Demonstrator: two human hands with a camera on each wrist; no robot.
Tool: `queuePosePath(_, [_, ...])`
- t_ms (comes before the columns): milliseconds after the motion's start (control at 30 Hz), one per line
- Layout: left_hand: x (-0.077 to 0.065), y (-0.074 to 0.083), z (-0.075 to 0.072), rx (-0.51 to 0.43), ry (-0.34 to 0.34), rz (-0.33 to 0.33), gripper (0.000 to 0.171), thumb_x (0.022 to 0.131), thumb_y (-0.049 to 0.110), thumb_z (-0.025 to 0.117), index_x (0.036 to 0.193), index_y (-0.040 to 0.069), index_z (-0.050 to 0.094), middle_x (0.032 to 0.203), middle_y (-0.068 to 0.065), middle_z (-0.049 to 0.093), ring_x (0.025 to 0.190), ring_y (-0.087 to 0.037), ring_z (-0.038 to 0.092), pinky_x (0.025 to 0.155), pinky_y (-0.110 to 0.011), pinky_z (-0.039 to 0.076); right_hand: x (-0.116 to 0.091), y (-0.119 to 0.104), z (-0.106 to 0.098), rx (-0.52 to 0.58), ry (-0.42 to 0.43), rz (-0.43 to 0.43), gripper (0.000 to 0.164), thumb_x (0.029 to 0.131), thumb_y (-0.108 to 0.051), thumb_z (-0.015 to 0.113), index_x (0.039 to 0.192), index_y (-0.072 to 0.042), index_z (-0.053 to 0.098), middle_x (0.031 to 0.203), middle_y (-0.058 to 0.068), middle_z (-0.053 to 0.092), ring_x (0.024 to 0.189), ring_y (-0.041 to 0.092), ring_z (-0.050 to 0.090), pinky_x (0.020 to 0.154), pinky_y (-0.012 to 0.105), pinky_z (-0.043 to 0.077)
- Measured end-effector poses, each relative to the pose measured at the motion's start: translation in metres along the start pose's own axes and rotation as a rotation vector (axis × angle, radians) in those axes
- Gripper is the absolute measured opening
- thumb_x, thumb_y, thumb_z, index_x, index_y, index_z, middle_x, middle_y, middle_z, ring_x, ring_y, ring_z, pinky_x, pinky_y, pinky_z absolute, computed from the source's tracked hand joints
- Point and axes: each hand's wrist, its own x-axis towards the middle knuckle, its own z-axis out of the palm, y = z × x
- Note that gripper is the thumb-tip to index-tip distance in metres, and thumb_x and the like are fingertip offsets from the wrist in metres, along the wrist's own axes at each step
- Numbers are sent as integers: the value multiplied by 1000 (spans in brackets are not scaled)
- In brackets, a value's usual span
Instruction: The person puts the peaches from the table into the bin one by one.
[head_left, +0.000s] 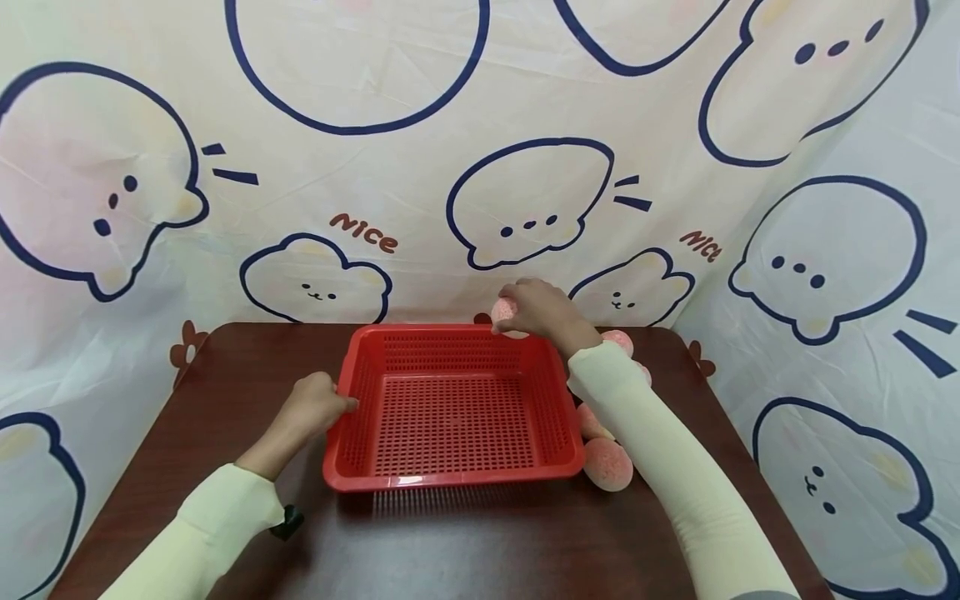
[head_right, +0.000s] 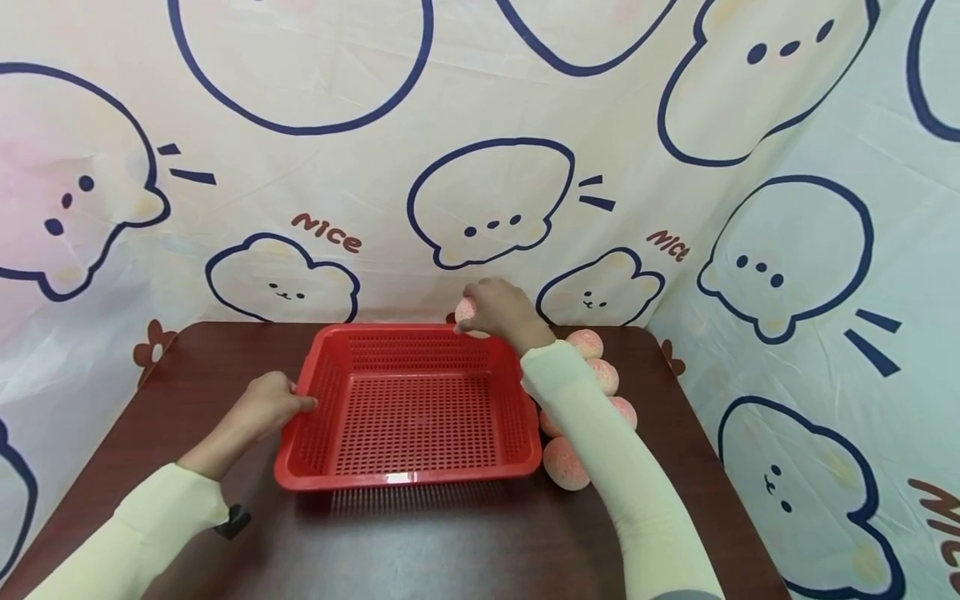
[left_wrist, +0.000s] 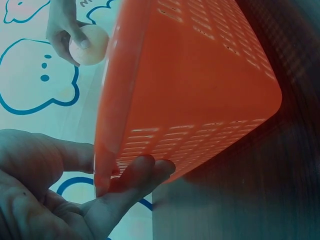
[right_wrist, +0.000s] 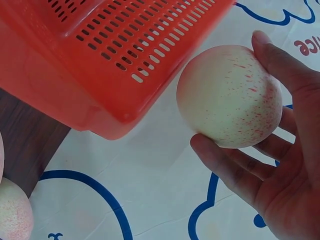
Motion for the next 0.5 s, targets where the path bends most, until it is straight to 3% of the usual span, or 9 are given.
queuePosePath(500, [-1,0,-1,-3,-3,-1,27,95,4,65,112,-16,60,86,-22,72,64,-21,72,63,-35,64,7,-6,5,-25,-6,-27,65,85,-45,80,139,-13,62,134,10,64,116,28,60,102,48,54])
